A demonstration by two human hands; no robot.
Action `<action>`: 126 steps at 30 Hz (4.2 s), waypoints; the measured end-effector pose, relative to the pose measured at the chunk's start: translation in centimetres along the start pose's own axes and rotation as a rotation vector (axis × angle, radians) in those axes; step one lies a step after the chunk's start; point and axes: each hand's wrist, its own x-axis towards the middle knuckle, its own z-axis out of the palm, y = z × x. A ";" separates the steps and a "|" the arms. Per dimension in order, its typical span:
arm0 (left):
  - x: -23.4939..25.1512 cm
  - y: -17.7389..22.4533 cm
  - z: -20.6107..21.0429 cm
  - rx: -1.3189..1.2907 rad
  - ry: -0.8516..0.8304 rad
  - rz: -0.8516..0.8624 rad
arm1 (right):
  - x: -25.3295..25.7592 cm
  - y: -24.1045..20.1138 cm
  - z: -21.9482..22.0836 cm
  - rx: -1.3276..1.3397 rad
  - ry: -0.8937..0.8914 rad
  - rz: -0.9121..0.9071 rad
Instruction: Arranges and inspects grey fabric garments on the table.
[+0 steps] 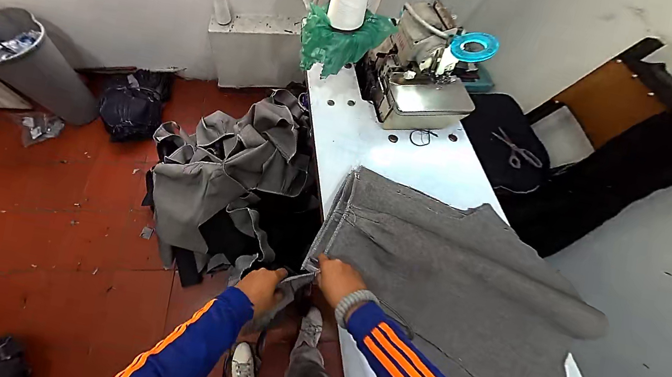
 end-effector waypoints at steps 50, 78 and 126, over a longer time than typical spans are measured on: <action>16.9 15.9 -11.5 -0.334 0.526 0.099 | -10.1 32.8 -14.2 0.352 0.948 0.496; 15.2 -0.4 6.7 -0.072 0.043 0.018 | 0.1 4.2 0.7 -0.127 -0.001 0.012; 4.8 17.8 -9.3 -0.464 0.677 0.407 | -22.2 25.1 -17.4 0.237 0.867 0.395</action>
